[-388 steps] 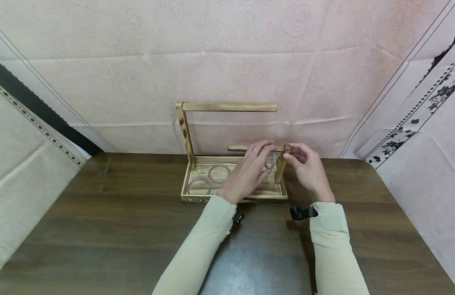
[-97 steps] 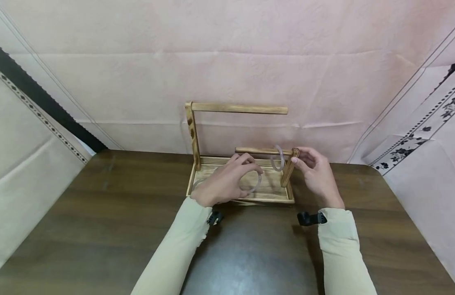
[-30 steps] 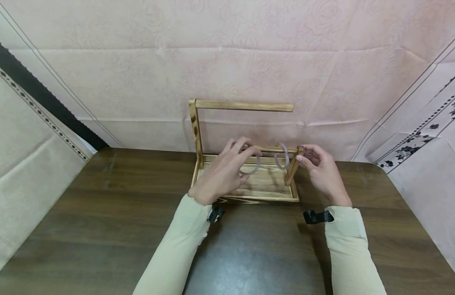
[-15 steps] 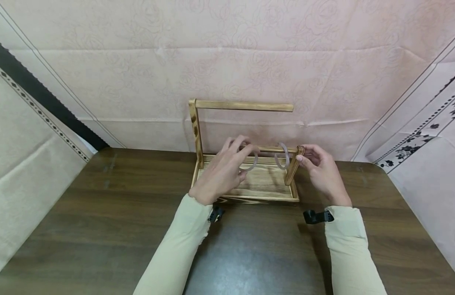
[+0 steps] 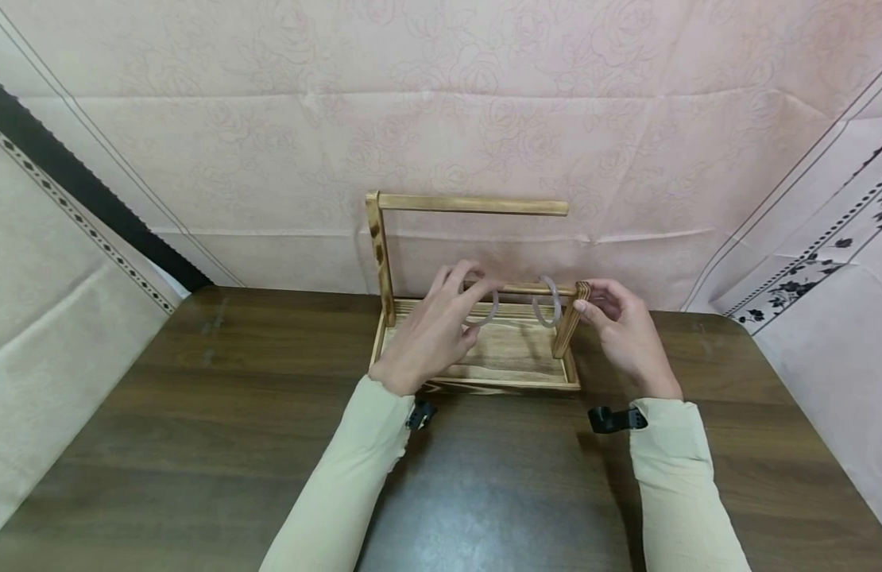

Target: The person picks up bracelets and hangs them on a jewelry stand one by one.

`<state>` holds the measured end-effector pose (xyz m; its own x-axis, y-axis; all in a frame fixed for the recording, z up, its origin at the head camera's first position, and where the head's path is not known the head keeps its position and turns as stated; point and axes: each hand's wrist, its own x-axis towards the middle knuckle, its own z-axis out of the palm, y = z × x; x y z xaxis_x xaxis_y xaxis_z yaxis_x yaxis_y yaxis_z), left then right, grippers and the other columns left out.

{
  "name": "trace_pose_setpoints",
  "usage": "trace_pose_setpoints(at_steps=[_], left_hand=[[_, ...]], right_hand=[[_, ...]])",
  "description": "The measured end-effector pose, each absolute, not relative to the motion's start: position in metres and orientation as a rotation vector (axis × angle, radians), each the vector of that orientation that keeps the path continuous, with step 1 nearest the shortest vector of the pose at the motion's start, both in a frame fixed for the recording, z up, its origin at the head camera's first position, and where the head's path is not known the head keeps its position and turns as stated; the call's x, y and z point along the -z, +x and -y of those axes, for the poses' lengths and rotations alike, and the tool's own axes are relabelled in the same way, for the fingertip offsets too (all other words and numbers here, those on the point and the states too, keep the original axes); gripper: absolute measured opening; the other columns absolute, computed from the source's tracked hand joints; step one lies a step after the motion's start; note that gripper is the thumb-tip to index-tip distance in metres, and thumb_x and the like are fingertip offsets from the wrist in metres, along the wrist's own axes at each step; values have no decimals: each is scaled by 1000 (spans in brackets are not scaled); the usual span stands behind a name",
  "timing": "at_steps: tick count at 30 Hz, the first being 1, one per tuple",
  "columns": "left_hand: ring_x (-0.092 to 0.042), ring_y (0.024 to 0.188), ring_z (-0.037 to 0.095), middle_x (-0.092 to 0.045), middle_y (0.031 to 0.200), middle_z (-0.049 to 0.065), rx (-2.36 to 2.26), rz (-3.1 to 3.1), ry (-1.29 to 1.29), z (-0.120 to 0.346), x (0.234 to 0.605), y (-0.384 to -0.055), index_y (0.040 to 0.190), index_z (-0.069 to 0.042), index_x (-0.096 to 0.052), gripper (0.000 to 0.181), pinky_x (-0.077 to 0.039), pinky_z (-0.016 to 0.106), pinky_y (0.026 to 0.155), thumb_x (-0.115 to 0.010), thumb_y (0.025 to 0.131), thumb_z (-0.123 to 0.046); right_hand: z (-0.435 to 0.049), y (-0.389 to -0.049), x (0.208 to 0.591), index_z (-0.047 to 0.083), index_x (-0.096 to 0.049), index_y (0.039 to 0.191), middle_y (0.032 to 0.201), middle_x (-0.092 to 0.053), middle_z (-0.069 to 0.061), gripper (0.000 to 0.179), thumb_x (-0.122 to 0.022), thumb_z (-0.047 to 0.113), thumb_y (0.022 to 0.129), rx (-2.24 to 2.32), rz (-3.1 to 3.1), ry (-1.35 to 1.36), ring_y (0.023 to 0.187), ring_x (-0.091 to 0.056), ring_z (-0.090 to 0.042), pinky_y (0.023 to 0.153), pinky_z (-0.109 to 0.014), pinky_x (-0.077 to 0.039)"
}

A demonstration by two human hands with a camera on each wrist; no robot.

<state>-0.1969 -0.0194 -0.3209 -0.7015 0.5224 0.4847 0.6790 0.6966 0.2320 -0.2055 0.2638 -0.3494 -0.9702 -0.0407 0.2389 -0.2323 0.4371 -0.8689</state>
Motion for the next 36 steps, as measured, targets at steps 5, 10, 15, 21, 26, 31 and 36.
trace_pose_setpoints(at_steps=[5, 10, 15, 21, 26, 31, 36], left_hand=[[-46, 131, 25, -45, 146, 7, 596, 2518, -937, 18, 324, -198, 141, -19, -56, 63, -55, 31, 100, -78, 84, -3], [-45, 134, 27, -44, 149, 9, 635, 2507, -934, 17, 326, -198, 140, -18, -56, 62, -54, 35, 103, -77, 85, -2], [-44, 136, 27, -45, 149, 9, 646, 2517, -929, 16, 327, -199, 141, -17, -55, 64, -53, 38, 107, -78, 84, -2], [-45, 135, 27, -46, 147, 7, 652, 2501, -948, 15, 329, -201, 140, -16, -55, 62, -52, 36, 108, -78, 85, -2], [-45, 136, 28, -47, 146, 8, 668, 2483, -961, 12, 330, -201, 139, -15, -56, 61, -53, 36, 107, -77, 85, 0], [-44, 137, 27, -46, 148, 10, 686, 2489, -966, 9, 331, -201, 140, -16, -55, 61, -55, 34, 104, -76, 85, 1], [-43, 139, 25, -45, 150, 8, 683, 2502, -968, 6, 332, -200, 140, -16, -55, 61, -54, 33, 104, -76, 86, 0]], right_hand=[[-264, -205, 349, -4, -54, 136, 128, -64, -24, 36, -58, 11, 104, -1555, 2511, 231, 100, -61, 9, 88, -7, -52], [-263, -206, 349, -3, -54, 136, 129, -64, -23, 36, -58, 11, 104, -1570, 2513, 223, 101, -61, 8, 89, -7, -52], [-264, -206, 349, -2, -54, 137, 130, -64, -22, 36, -58, 11, 104, -1578, 2518, 213, 102, -61, 6, 89, -7, -52], [-264, -206, 349, -2, -54, 137, 130, -64, -22, 36, -58, 11, 104, -1570, 2517, 210, 103, -61, 6, 89, -7, -52], [-264, -206, 349, -2, -54, 136, 128, -65, -23, 36, -58, 11, 104, -1564, 2512, 214, 101, -61, 7, 88, -8, -53], [-264, -206, 349, -3, -54, 136, 127, -65, -23, 35, -59, 10, 103, -1566, 2506, 219, 99, -62, 8, 87, -8, -53], [-264, -205, 349, -2, -54, 136, 127, -65, -23, 36, -59, 12, 104, -1560, 2511, 217, 100, -62, 7, 87, -8, -53]])
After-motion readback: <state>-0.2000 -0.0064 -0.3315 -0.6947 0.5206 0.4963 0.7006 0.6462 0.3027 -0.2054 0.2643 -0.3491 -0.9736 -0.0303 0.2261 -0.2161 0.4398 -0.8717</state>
